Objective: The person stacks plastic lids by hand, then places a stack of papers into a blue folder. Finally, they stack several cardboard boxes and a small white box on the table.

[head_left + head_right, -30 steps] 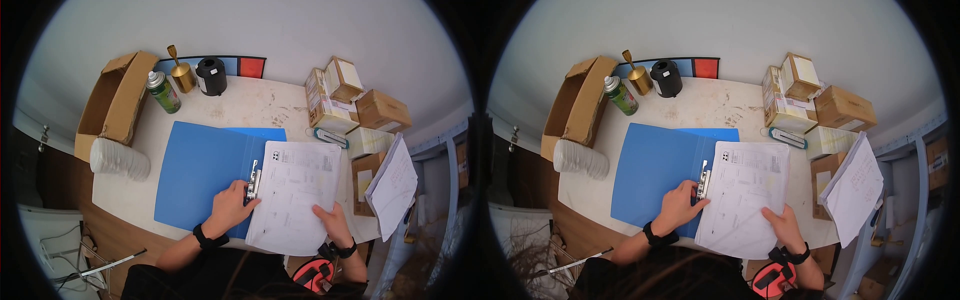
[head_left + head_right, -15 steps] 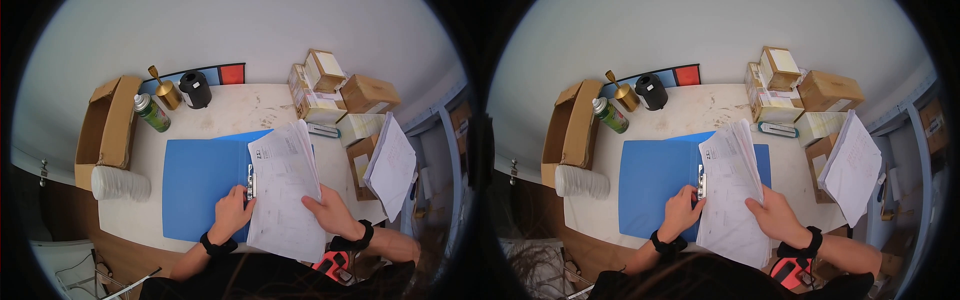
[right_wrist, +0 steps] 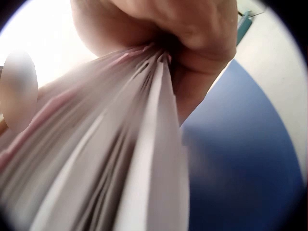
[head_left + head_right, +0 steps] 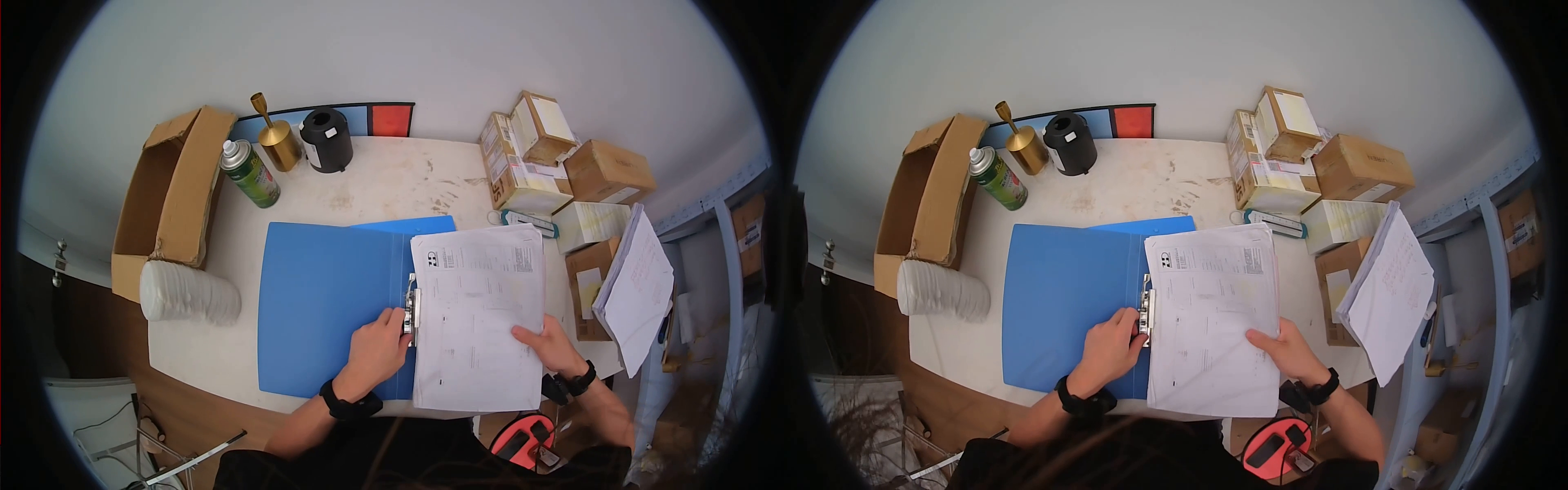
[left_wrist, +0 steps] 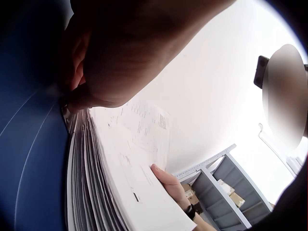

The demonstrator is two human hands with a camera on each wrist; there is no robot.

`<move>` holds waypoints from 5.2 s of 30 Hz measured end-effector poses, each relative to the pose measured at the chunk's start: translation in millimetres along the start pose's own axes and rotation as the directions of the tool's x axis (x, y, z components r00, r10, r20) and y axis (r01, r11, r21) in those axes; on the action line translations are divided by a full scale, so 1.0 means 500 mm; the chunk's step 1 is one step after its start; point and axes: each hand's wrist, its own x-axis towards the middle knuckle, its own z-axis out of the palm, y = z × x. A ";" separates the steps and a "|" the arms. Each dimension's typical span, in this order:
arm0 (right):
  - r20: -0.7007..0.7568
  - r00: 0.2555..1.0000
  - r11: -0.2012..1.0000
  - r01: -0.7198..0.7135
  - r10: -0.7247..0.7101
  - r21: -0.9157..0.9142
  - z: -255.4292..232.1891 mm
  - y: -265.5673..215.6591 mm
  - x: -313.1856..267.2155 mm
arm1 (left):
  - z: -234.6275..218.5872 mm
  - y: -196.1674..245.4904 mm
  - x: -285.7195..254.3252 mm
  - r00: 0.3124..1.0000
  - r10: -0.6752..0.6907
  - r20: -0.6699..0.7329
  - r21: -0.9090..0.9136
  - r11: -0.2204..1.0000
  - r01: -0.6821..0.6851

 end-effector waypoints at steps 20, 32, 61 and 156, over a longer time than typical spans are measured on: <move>-0.055 0.998 0.992 -0.020 0.027 0.126 0.006 0.076 0.070 | -0.014 -0.003 0.006 0.997 0.038 0.066 -0.005 0.999 -0.038; -0.006 1.000 0.989 -0.002 0.003 0.150 0.002 0.084 0.087 | -0.013 -0.012 0.005 0.996 0.061 0.062 0.003 0.998 -0.061; -0.145 0.978 0.737 0.013 -0.151 -0.675 0.005 0.029 0.063 | -0.037 0.012 0.001 0.989 0.017 0.145 0.054 0.998 -0.025; 0.201 0.790 0.223 0.391 -0.580 -0.893 0.335 0.086 0.048 | -0.075 0.012 0.049 0.958 0.031 0.285 -0.078 0.997 -0.009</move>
